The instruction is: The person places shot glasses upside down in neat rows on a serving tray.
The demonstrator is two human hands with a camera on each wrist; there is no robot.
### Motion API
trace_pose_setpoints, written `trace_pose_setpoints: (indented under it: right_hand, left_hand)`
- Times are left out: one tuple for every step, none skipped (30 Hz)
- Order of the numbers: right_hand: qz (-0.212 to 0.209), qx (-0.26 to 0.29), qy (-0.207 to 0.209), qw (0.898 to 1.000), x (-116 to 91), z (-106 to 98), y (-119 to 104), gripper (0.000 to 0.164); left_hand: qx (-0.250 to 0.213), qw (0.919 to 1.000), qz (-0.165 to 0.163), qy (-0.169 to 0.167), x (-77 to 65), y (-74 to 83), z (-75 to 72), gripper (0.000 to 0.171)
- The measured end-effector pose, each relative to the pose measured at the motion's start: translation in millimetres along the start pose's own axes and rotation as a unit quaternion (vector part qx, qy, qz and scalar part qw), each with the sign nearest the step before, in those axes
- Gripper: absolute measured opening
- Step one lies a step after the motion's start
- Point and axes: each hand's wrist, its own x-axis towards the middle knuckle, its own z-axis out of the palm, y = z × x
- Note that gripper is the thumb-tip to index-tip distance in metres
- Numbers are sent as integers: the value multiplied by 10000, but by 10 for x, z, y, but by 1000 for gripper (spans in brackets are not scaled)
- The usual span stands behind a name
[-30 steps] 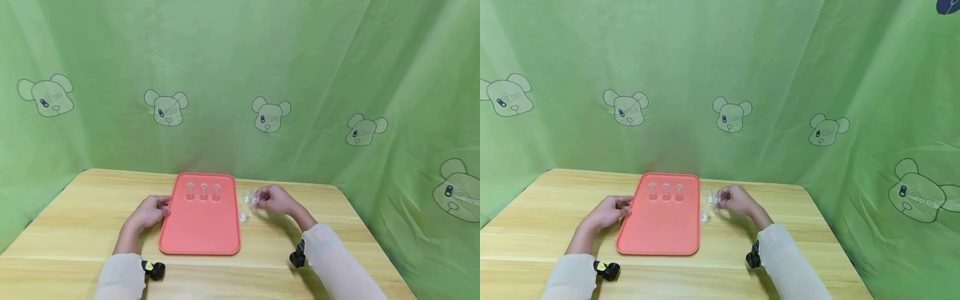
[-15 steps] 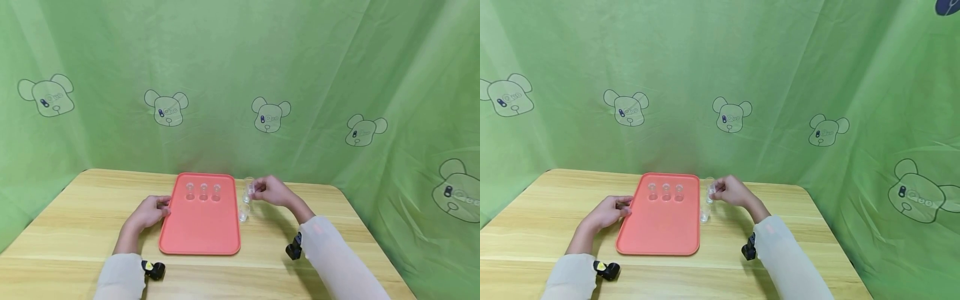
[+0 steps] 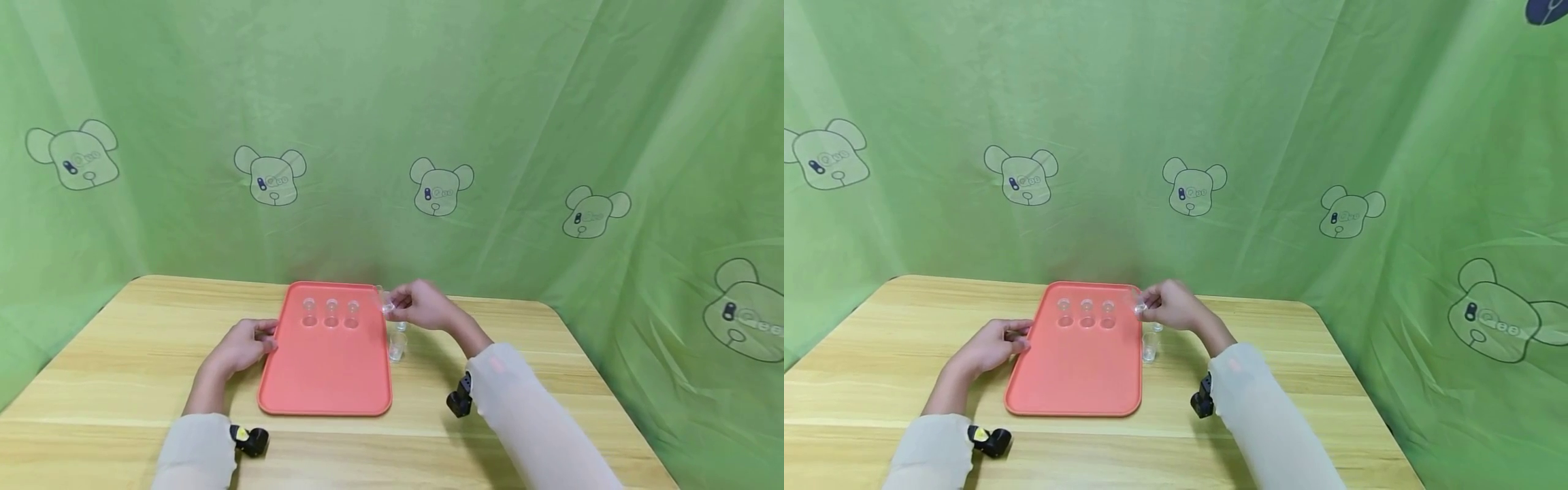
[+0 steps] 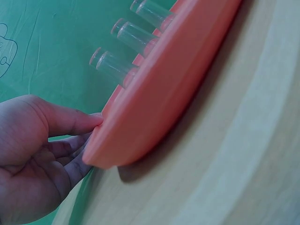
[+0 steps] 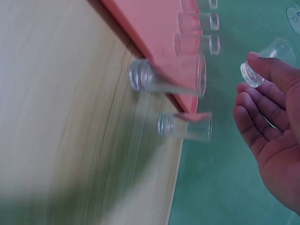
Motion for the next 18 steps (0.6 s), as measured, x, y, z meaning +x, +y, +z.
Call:
trace_pose_setpoints:
  right_hand:
    - [-46,-22,-25,10000,16,16,-20,26]
    - [-94,1,-55,9999,29,32,-42,25]
    - [-125,32,-83,9999,39,47,-68,24]
    - [-156,59,-111,9998,54,65,-95,23]
    - [-185,80,-129,9997,67,81,-124,22]
    - [-213,89,-145,9996,79,100,-148,20]
    - [-238,102,-152,9995,91,115,-173,18]
    - [-244,136,-157,9995,101,130,-199,17]
    - [-249,136,-153,9995,114,145,-224,17]
    - [-270,133,-150,9994,127,161,-243,16]
    - [-285,141,-151,9994,138,175,-266,16]
    - [-301,146,-158,9993,153,191,-286,17]
    - [-301,157,-163,9993,167,206,-308,17]
    - [-311,156,-172,9992,182,222,-328,17]
    - [-324,150,-183,9992,197,239,-347,17]
    - [-347,144,-197,9991,213,257,-365,17]
    - [-352,129,-207,9991,231,274,-384,16]
    - [-356,112,-211,9991,248,292,-401,15]
  left_hand:
    - [8,10000,5,-2,0,0,-1,48]
    - [7,10000,3,2,1,0,-1,48]
    - [16,10000,14,-1,3,0,-2,48]
    - [14,10000,23,-2,2,0,-5,48]
    - [19,10000,27,-5,1,-1,-6,48]
    - [23,10000,27,-6,1,0,-7,48]
    - [28,10000,31,-6,3,0,-9,49]
    - [20,10000,35,-9,5,3,-13,49]
    - [16,10000,34,-9,8,2,-15,49]
    - [9,10000,24,-15,8,4,-15,49]
    - [7,10000,18,-18,10,3,-15,49]
    - [-3,10000,11,-19,12,3,-15,49]
    - [-10,10000,4,-18,13,2,-15,49]
    - [-14,10000,-3,-19,13,1,-14,49]
    - [-23,10000,-16,-16,12,-1,-13,49]
    - [-36,10000,-30,-16,12,-5,-11,49]
    - [-40,10000,-37,-8,12,-9,-9,49]
    - [-39,10000,-46,-8,9,-10,-7,49]
